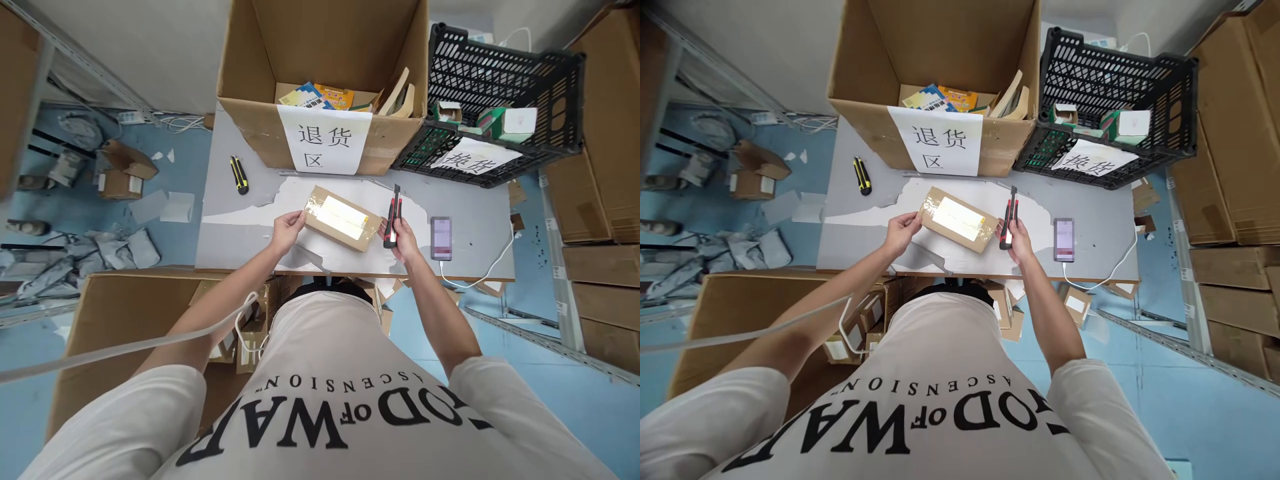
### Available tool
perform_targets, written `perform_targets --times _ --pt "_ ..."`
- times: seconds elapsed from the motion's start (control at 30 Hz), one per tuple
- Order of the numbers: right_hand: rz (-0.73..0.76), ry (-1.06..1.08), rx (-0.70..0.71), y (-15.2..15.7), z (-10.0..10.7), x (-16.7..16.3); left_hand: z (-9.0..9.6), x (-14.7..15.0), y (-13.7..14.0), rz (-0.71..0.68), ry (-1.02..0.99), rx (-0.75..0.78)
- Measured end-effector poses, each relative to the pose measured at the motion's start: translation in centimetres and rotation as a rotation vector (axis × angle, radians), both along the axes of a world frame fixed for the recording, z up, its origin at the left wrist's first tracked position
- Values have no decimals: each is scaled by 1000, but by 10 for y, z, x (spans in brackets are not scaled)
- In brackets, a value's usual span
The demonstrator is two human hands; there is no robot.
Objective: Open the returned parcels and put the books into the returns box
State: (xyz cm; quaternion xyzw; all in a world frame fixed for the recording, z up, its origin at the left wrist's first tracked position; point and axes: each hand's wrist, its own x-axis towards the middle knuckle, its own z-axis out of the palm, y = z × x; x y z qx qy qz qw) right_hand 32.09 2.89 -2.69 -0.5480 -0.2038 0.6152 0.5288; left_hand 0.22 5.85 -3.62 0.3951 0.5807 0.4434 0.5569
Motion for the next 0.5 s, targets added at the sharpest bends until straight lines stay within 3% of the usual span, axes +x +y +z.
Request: perform_targets --times 0.17,0.3,0.37,0.5 --pt "132 -26 13 38 -5 -2 -21 -4 -39 52 15 -87" --pt "114 -102 36 31 -13 -2 -12 -9 -33 -76 361 42" --pt "78 -182 56 17 -15 1 1 -9 -16 -246 611 199" --pt "90 -375 28 -23 -17 7 22 3 21 -820 897 410"
